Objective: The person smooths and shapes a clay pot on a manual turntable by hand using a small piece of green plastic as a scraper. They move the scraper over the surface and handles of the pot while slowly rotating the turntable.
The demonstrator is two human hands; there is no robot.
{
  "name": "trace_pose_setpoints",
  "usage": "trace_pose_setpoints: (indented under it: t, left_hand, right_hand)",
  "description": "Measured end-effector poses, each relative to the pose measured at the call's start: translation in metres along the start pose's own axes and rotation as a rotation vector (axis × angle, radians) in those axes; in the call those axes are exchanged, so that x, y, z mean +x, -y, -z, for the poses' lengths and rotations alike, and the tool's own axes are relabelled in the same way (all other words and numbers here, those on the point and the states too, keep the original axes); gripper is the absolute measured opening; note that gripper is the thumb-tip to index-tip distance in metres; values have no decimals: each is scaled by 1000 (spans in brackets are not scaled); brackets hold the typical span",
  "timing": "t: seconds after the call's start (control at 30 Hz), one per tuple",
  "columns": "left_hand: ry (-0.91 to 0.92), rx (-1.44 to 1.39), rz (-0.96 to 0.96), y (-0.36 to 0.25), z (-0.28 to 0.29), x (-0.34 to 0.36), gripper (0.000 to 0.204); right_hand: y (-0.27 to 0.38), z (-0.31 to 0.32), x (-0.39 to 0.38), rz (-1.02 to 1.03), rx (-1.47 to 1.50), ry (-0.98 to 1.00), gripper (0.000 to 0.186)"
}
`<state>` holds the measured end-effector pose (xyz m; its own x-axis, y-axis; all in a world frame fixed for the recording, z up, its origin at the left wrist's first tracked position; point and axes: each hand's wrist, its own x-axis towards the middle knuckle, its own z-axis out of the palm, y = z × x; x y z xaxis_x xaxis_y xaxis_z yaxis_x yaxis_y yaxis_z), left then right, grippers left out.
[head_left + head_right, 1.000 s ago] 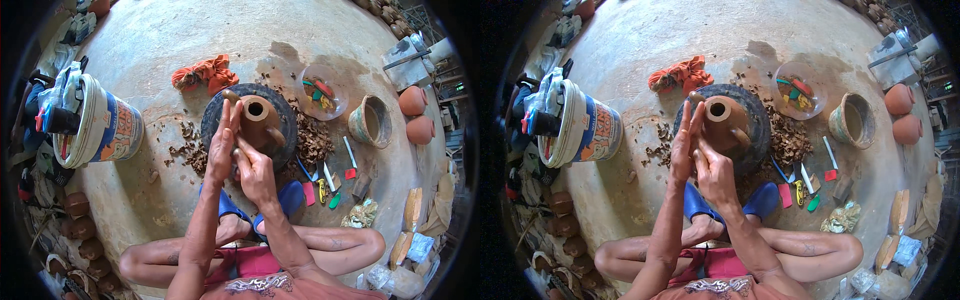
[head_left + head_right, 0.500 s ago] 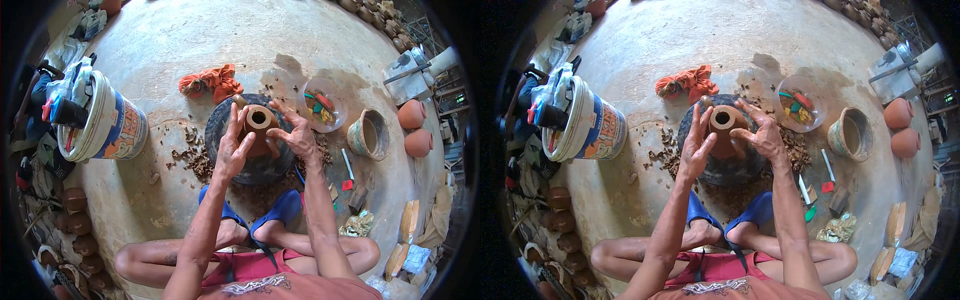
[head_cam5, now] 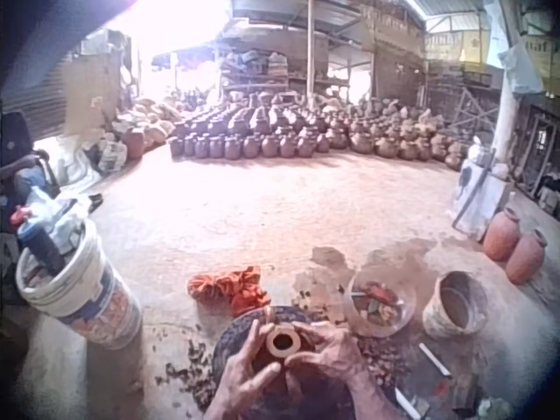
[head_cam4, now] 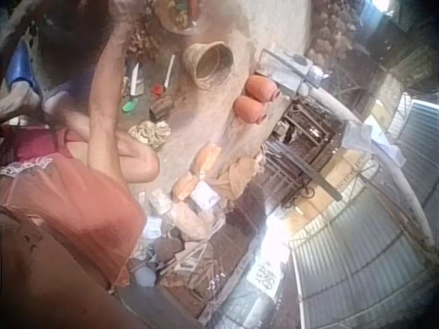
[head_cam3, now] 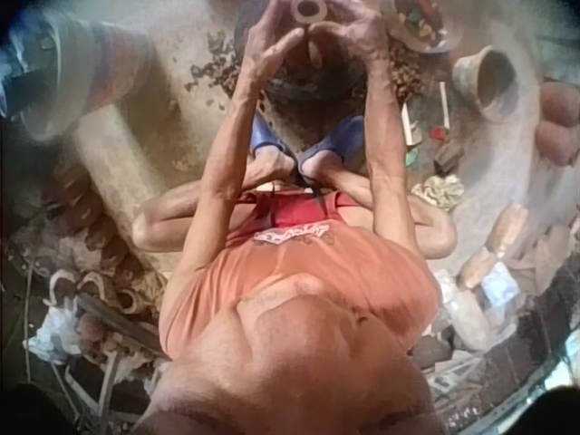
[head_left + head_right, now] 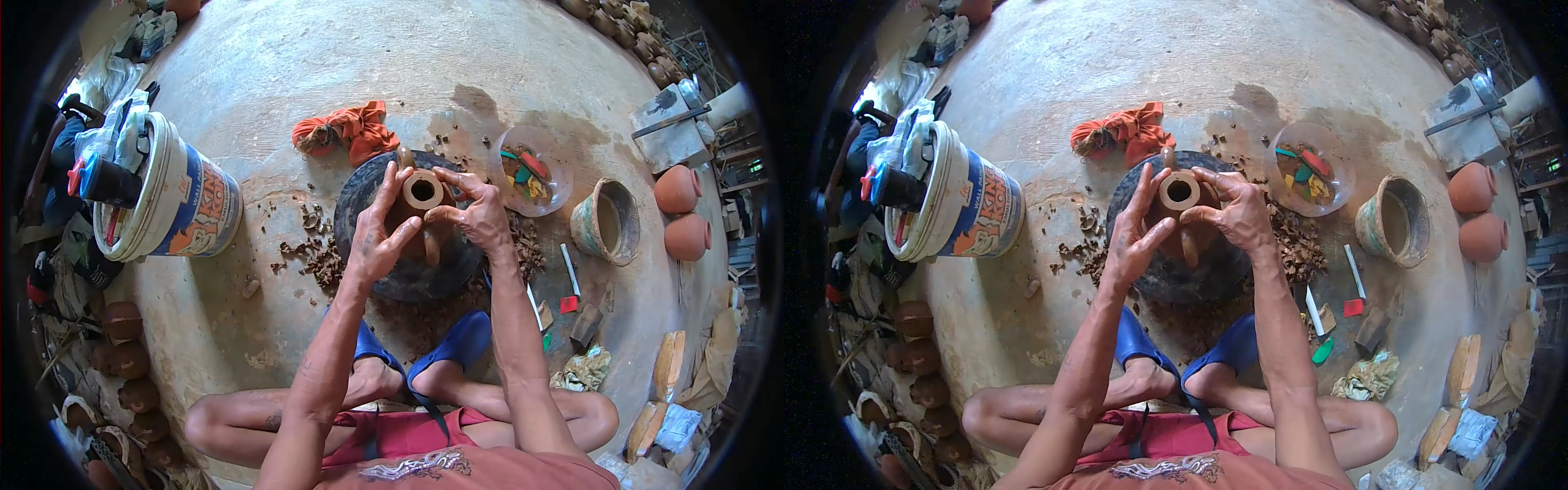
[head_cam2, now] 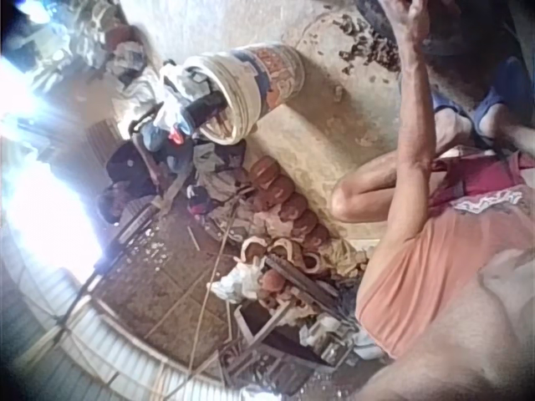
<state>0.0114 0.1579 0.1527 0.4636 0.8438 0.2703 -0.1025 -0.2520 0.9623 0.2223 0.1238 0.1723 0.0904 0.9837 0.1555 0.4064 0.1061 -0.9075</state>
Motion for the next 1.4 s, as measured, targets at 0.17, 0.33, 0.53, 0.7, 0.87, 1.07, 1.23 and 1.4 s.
trace_pose_setpoints:
  t: [0.17, 0.33, 0.53, 0.7, 0.87, 1.07, 1.23, 1.4]
  left_hand:
    - [15, 1, -2, 0, -1, -1, 91]
    - [16, 45, -17, 1, -3, 2, 94]
    - [13, -114, -56, 5, 10, 0, 106]
    - [-38, -230, -33, -5, 24, 6, 91]
    - [-162, 3, -239, -3, 52, 75, 67]
    - [-111, 157, -374, -50, 57, 201, 52]
    - [108, 468, -461, -116, 69, 252, 33]
    - [272, 616, -286, -196, 138, 191, 30]
  right_hand:
    - [0, 0, -3, -32, 59, -9, 72]
    - [-9, 2, -1, 5, -10, -26, 73]
    - [16, 0, 11, 43, -116, 48, 74]
    - [-31, 15, 11, -68, 301, -29, 68]
    - [-77, 55, 48, -19, 163, -261, 40]
    - [-83, 101, 133, 46, 94, -301, 43]
    - [-73, 184, 170, 167, -425, -57, 35]
    - [13, 246, 84, -36, -526, 96, 18]
